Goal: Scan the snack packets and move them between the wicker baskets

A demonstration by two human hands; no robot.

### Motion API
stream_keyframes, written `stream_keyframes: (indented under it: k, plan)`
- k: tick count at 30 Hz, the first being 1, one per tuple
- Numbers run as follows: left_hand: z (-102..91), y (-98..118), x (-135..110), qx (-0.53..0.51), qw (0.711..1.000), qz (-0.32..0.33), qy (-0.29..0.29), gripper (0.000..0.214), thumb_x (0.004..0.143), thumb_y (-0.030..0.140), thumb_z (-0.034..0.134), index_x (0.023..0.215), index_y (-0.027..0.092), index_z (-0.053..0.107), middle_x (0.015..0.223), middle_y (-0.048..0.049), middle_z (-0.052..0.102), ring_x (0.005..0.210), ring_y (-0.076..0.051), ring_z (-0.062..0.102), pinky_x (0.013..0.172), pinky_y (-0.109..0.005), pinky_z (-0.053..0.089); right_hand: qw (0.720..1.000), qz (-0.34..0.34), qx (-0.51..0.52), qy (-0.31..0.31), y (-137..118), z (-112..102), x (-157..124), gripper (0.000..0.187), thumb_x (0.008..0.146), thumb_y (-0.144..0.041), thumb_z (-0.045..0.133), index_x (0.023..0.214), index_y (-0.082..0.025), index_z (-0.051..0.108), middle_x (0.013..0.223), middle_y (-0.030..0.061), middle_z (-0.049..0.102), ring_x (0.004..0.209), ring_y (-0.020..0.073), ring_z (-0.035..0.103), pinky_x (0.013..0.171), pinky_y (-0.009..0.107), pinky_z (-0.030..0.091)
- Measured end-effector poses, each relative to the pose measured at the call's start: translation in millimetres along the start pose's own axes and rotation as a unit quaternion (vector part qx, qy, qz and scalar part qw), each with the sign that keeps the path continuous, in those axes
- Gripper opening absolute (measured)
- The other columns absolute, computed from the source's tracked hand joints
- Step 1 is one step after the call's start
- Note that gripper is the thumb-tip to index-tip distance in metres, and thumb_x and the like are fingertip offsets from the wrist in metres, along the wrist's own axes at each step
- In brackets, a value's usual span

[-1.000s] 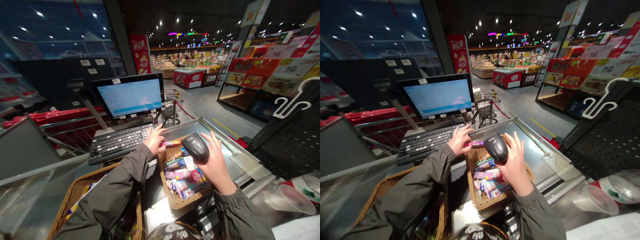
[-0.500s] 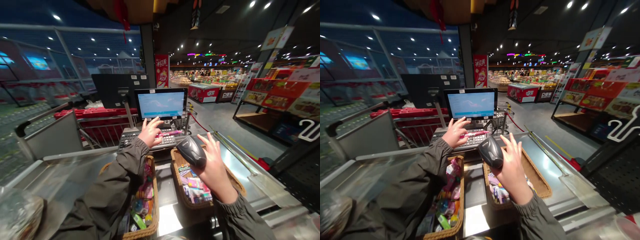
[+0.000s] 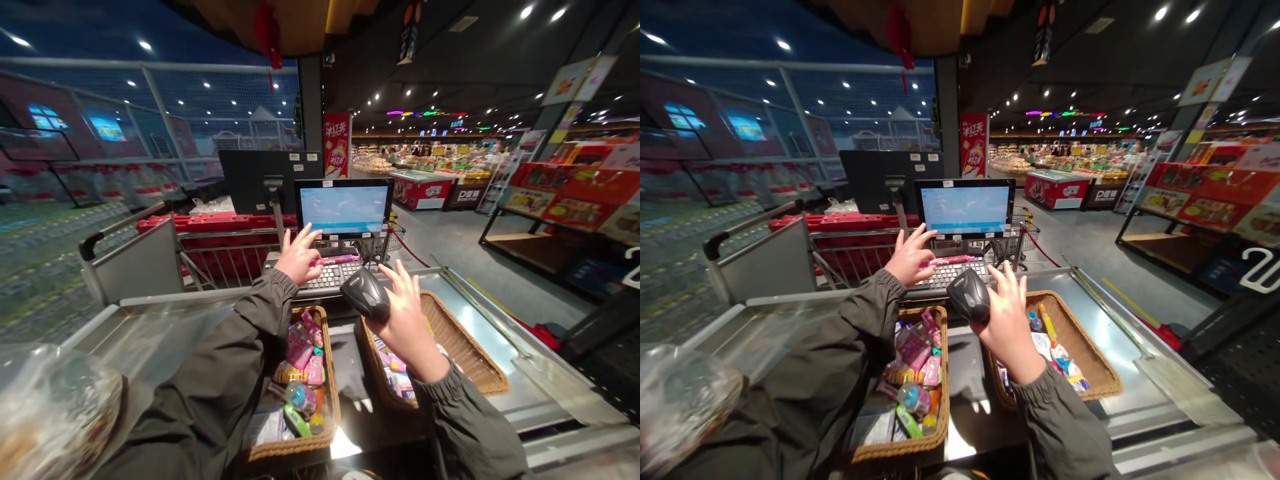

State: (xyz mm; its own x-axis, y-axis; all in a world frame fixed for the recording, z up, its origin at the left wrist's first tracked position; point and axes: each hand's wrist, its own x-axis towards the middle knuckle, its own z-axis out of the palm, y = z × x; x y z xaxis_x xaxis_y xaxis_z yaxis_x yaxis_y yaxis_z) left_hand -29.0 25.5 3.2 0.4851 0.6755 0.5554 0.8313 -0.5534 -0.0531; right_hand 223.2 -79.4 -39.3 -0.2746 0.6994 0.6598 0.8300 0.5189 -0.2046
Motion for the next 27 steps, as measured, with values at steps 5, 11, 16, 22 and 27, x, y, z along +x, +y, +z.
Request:
stream_keyframes:
  k: [5, 11, 16, 22, 27]
  plan:
    - [-2.6, -8, -8, 0.006, 1.0, -0.004, 0.004, 0.014, 0.079, 0.028, 0.06, 0.076, 0.019, 0.071, 0.152, -0.0111, 0.045, 0.148, -0.035, 0.025, 0.117, -0.066, 0.003, 1.0, -0.015, 0.007, -0.013, -10, 3, 0, 0.04, 0.076, -0.024, 0.061, 0.115, -0.016, 0.062, 0.147, 0.0197, 0.044, 0.148, 0.0442, 0.017, 0.109, 0.077, 0.018]
    - [-1.8, -19, -14, 0.008, 1.0, 0.001, -0.005, 0.016, 0.079, 0.029, 0.06, 0.08, 0.019, 0.071, 0.15, -0.0123, 0.045, 0.147, -0.035, 0.026, 0.116, -0.067, 0.003, 0.999, -0.022, 0.022, -0.03, -13, 7, 0, 0.042, 0.075, -0.024, 0.062, 0.116, -0.016, 0.062, 0.144, 0.02, 0.046, 0.147, 0.044, 0.018, 0.109, 0.078, 0.016]
    - [-3.5, -19, -17, -0.002, 1.0, -0.014, 0.002, 0.015, 0.08, 0.028, 0.058, 0.078, 0.019, 0.071, 0.149, -0.012, 0.047, 0.147, -0.034, 0.027, 0.117, -0.067, 0.003, 0.999, -0.025, 0.021, -0.037, -15, 7, -2, 0.043, 0.075, -0.024, 0.062, 0.117, -0.018, 0.062, 0.142, 0.0186, 0.048, 0.147, 0.0436, 0.02, 0.109, 0.078, 0.016]
    - [-9.0, -22, -22, 0.0, 1.0, -0.023, -0.007, 0.016, 0.08, 0.029, 0.059, 0.08, 0.019, 0.071, 0.148, -0.0128, 0.047, 0.146, -0.036, 0.029, 0.116, -0.068, 0.004, 0.999, -0.021, 0.023, -0.021, -22, 9, -4, 0.039, 0.073, -0.022, 0.062, 0.112, -0.017, 0.064, 0.143, 0.0193, 0.047, 0.147, 0.0429, 0.02, 0.11, 0.077, 0.017]
    - [-10.8, -27, -32, -0.001, 0.999, -0.031, -0.013, 0.016, 0.08, 0.029, 0.059, 0.079, 0.019, 0.071, 0.146, -0.0126, 0.05, 0.144, -0.036, 0.032, 0.116, -0.069, 0.005, 0.999, -0.017, 0.031, -0.023, -28, 13, -3, 0.04, 0.071, -0.02, 0.062, 0.111, -0.016, 0.064, 0.144, 0.0196, 0.047, 0.147, 0.0432, 0.02, 0.111, 0.076, 0.016]
